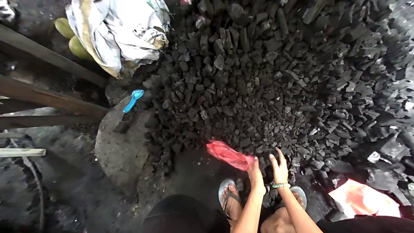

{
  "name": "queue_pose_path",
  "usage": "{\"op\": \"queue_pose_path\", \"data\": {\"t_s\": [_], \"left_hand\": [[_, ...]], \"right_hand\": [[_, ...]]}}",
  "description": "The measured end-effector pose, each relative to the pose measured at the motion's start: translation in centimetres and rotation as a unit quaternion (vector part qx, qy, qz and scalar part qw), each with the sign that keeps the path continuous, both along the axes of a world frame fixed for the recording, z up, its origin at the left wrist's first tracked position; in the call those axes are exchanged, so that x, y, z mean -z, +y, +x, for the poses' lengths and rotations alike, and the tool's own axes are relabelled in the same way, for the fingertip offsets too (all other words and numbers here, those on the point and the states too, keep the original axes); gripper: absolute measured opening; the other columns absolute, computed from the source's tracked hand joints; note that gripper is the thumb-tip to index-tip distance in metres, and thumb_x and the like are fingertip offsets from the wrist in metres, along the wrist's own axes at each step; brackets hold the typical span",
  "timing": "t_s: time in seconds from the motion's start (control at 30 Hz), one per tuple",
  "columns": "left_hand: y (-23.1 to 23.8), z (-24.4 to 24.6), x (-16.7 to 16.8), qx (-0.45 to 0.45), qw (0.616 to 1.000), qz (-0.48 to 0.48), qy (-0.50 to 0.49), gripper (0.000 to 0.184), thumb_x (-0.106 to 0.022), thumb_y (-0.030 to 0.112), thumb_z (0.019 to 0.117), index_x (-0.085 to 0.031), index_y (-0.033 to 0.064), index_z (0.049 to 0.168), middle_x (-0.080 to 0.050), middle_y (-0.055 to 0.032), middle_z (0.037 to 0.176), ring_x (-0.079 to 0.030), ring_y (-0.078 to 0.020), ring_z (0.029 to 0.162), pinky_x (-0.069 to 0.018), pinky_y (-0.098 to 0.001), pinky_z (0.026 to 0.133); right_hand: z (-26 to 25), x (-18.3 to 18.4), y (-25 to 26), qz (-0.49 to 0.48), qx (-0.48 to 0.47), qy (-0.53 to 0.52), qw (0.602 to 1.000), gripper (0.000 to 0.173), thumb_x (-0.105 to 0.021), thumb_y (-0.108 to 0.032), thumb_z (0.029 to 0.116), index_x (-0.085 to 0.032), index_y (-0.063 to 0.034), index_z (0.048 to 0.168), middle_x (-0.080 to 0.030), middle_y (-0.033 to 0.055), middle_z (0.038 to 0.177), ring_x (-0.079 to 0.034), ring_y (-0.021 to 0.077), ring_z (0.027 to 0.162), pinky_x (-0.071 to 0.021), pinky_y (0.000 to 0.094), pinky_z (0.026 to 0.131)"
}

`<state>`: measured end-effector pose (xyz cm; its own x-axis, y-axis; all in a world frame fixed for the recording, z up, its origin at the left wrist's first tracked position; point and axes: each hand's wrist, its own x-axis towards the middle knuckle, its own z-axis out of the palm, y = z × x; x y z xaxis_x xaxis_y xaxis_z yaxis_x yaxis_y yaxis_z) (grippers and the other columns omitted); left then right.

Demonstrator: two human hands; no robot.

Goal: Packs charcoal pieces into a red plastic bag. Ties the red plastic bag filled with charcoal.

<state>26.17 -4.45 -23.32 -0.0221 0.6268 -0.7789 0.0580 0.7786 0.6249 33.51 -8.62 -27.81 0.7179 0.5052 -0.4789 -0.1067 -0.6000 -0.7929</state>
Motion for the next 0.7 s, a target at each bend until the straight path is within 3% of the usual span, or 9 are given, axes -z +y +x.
{"op": "queue_pose_path", "data": {"t_s": [0.07, 0.13, 0.2, 0.27, 0.3, 0.4, 0.5, 0.6, 0.7], "left_hand": [[0.4, 0.6, -1.4, 0.104, 0.992, 0.065, 0.028, 0.054, -0.059, 0.025, 0.1044, -0.043, -0.0016, 0.148, -0.041, -0.0271, 0.153, -0.042, -0.0369, 0.140, -0.0359, -0.0552, 0.114], [1.1, 1.7, -3.1, 0.272, 0.951, 0.117, 0.094, 0.050, -0.063, 0.030, 0.1015, -0.054, 0.0022, 0.142, -0.044, -0.0270, 0.150, -0.045, -0.0396, 0.138, -0.0373, -0.0629, 0.110], [2.0, 3.2, -5.7, 0.448, 0.875, 0.117, 0.140, 0.052, -0.061, 0.043, 0.1007, -0.058, 0.0134, 0.144, -0.037, -0.0214, 0.159, -0.030, -0.0457, 0.148, -0.0251, -0.0773, 0.110], [2.7, 4.6, -7.8, 0.548, 0.821, 0.095, 0.129, 0.060, -0.058, 0.055, 0.0996, -0.056, 0.0191, 0.147, -0.031, -0.0154, 0.165, -0.019, -0.0492, 0.152, -0.0172, -0.0840, 0.106], [3.1, 5.0, -8.7, 0.560, 0.817, 0.090, 0.105, 0.062, -0.056, 0.057, 0.1002, -0.053, 0.0186, 0.149, -0.029, -0.0142, 0.166, -0.021, -0.0469, 0.152, -0.0164, -0.0821, 0.109], [4.8, 4.4, -9.5, 0.525, 0.847, 0.080, 0.010, 0.066, -0.050, 0.051, 0.1050, -0.040, 0.0136, 0.158, -0.028, -0.0155, 0.167, -0.022, -0.0423, 0.153, -0.0112, -0.0751, 0.117], [7.0, 2.9, -7.6, 0.401, 0.912, 0.065, -0.056, 0.059, -0.044, 0.052, 0.1063, -0.056, 0.0092, 0.145, -0.054, -0.0172, 0.148, -0.048, -0.0336, 0.139, -0.0361, -0.0605, 0.113], [10.1, 1.7, -6.9, 0.282, 0.953, 0.113, 0.012, 0.048, -0.051, 0.043, 0.1070, -0.061, 0.0053, 0.136, -0.062, -0.0229, 0.131, -0.061, -0.0368, 0.119, -0.0499, -0.0595, 0.097], [12.5, 1.2, -6.9, 0.302, 0.911, 0.222, 0.170, 0.040, -0.065, 0.018, 0.0995, -0.059, 0.0015, 0.135, -0.059, -0.0267, 0.135, -0.061, -0.0416, 0.121, -0.0493, -0.0603, 0.100]], "right_hand": [[0.0, 0.9, -0.7, 0.102, 0.069, 0.090, 0.988, 0.062, -0.050, -0.036, 0.1044, -0.037, -0.0071, 0.157, -0.039, 0.0207, 0.160, -0.041, 0.0332, 0.146, -0.0353, 0.0540, 0.118], [-0.4, 0.9, -0.9, 0.175, 0.163, 0.212, 0.948, 0.057, -0.041, -0.038, 0.1070, -0.037, -0.0106, 0.156, -0.051, 0.0141, 0.150, -0.053, 0.0234, 0.132, -0.0476, 0.0455, 0.106], [-0.8, -2.0, -0.3, 0.197, 0.260, 0.339, 0.883, 0.048, -0.032, -0.039, 0.1114, -0.047, -0.0092, 0.145, -0.062, 0.0120, 0.128, -0.062, 0.0188, 0.111, -0.0535, 0.0410, 0.091], [-1.2, -6.5, 0.9, 0.167, 0.332, 0.407, 0.835, 0.043, -0.022, -0.031, 0.1136, -0.047, -0.0039, 0.134, -0.058, 0.0100, 0.108, -0.057, 0.0135, 0.092, -0.0504, 0.0305, 0.081], [-1.1, -6.9, 1.0, 0.180, 0.347, 0.426, 0.816, 0.042, -0.019, -0.030, 0.1135, -0.046, -0.0026, 0.131, -0.055, 0.0098, 0.101, -0.055, 0.0131, 0.086, -0.0497, 0.0294, 0.077], [-0.4, 0.4, -0.6, 0.301, 0.301, 0.430, 0.796, 0.060, -0.019, -0.057, 0.1078, -0.047, -0.0109, 0.135, -0.064, 0.0096, 0.105, -0.065, 0.0180, 0.091, -0.0567, 0.0406, 0.074], [0.5, -0.8, 0.1, 0.220, 0.375, 0.414, 0.800, 0.068, -0.013, -0.070, 0.1026, -0.052, -0.0178, 0.125, -0.065, 0.0039, 0.097, -0.065, 0.0152, 0.085, -0.0566, 0.0392, 0.068], [0.5, -2.6, -0.1, 0.202, 0.401, 0.402, 0.798, 0.060, -0.015, -0.061, 0.1065, -0.048, -0.0153, 0.127, -0.060, 0.0051, 0.100, -0.062, 0.0147, 0.087, -0.0548, 0.0379, 0.070], [0.3, -4.2, 0.0, 0.229, 0.399, 0.393, 0.797, 0.061, -0.013, -0.061, 0.1068, -0.047, -0.0151, 0.128, -0.060, 0.0046, 0.101, -0.062, 0.0137, 0.088, -0.0548, 0.0366, 0.071]]}}
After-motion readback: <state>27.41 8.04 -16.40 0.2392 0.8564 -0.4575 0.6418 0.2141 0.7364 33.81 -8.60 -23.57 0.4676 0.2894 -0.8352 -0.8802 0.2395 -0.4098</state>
